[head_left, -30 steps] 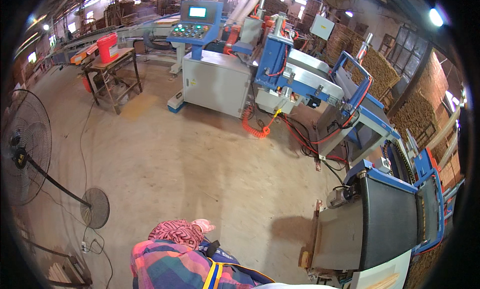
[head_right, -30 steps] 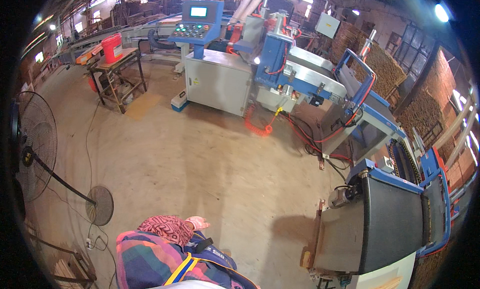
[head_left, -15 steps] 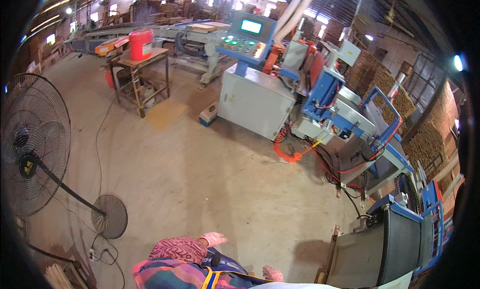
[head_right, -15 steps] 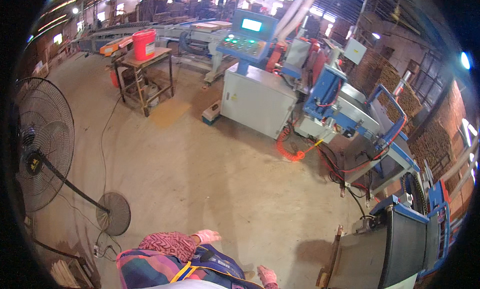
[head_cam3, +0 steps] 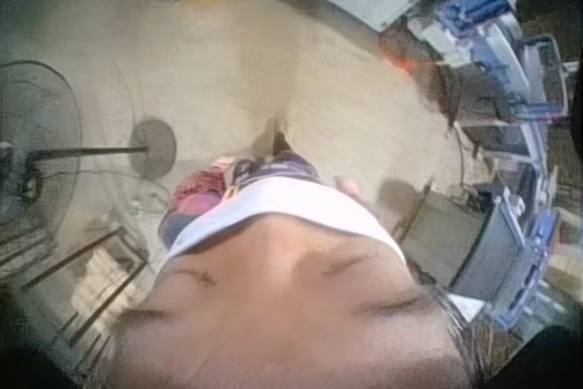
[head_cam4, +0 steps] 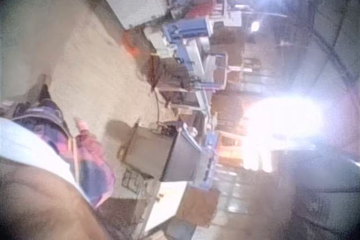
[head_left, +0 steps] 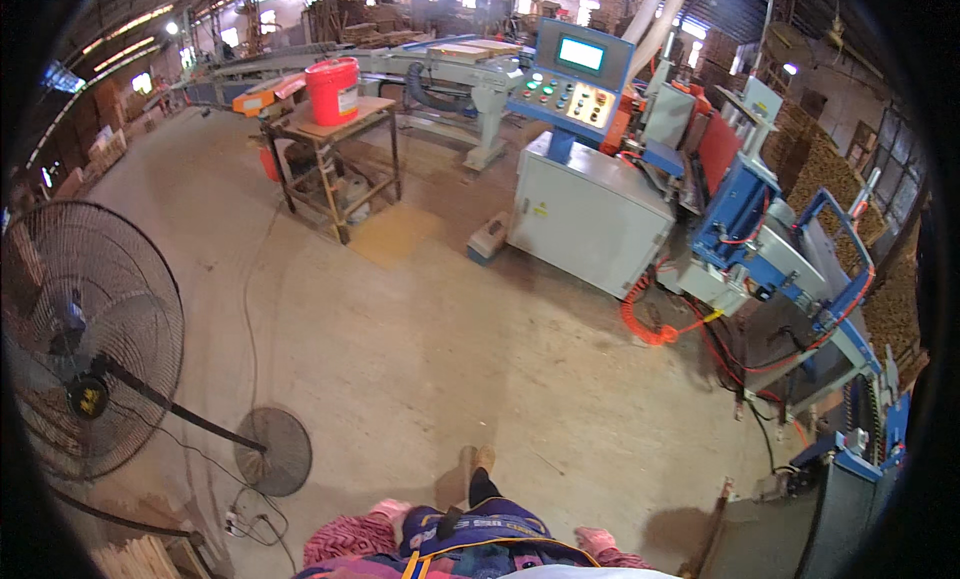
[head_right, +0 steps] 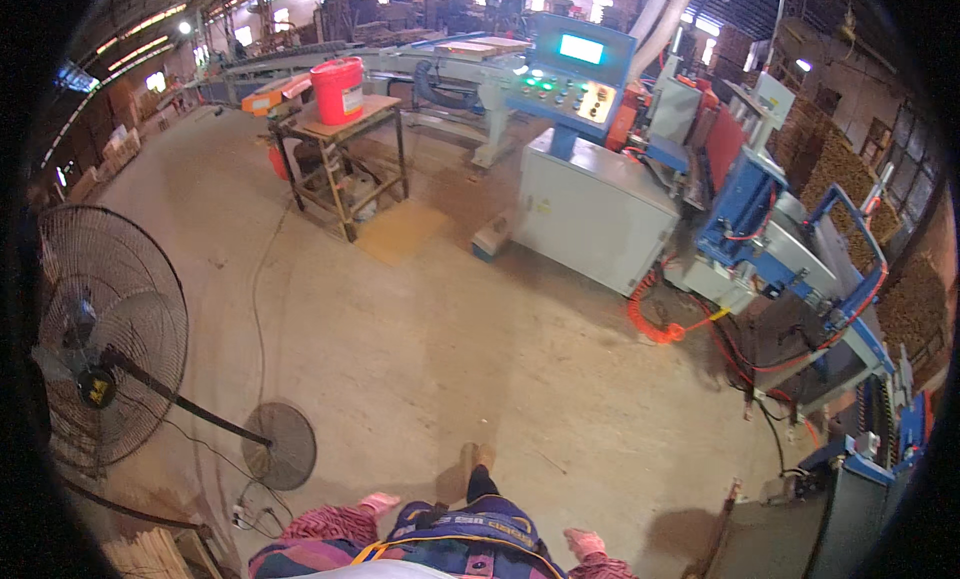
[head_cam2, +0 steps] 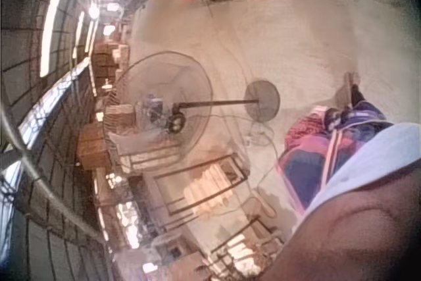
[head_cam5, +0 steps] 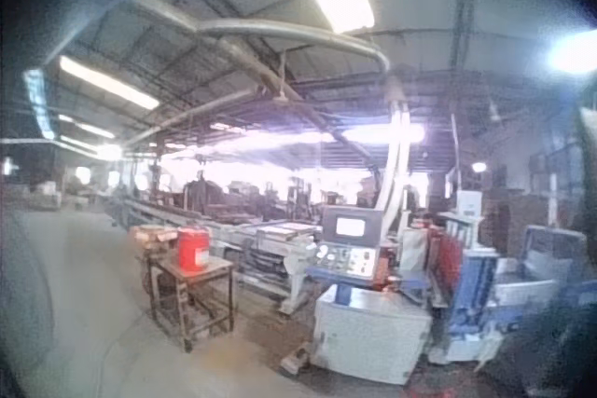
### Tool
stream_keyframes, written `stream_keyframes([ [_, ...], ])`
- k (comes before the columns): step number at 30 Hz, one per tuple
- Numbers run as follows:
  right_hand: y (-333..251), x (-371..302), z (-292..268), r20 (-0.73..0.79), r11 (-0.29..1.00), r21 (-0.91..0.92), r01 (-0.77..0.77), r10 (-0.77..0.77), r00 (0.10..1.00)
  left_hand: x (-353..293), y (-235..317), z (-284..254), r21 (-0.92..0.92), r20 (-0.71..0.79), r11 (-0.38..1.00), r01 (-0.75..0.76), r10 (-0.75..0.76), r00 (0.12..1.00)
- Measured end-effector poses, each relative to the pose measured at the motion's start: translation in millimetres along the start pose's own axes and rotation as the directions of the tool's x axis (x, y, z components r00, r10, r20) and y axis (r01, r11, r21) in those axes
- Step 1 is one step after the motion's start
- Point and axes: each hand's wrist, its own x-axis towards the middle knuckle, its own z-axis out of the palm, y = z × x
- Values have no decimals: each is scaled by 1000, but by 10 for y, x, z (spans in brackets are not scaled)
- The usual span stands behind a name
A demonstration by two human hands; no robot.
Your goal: The person gathers stacks of light-colored wooden planks from a metal table and places them onto a conveyor belt. They repeatedly pick up bundles of planks, align them, and feed them into the machine, while another worker is visible in the background handling similar materials.
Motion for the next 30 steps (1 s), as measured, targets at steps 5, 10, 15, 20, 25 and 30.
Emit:
stream_keyframes([
  [5, 74, 1433, -709, 218, 993, 56, -104, 89, 972, 490, 370, -761, 21, -161, 918, -396, 394, 905],
  [10, -930, 3202, -2389, -224, 884, -437, 164, -284, 932, 1030, 607, -2220, -333, -202, 936, -110, 43, 978],
  [15, -2930, 4728, -3881, -125, 800, -369, 473, -547, 828, 1275, 468, -3357, -321, -749, 839, -440, 59, 660],
  [20, -4770, 5864, -4558, -158, 814, -169, 556, -579, 800, 1854, -192, -4007, 4, -369, 1000, -10, 11, 929],
  [25, -5461, 6559, -4781, -64, 844, -100, 527, -534, 843, 2323, -1048, -5068, -31, -210, 998, 59, -64, 976],
  [30, -5480, 7116, -5281, 5, 961, -123, 247, -248, 969, 2894, -1405, -6798, -164, -259, 963, 215, -253, 932],
])
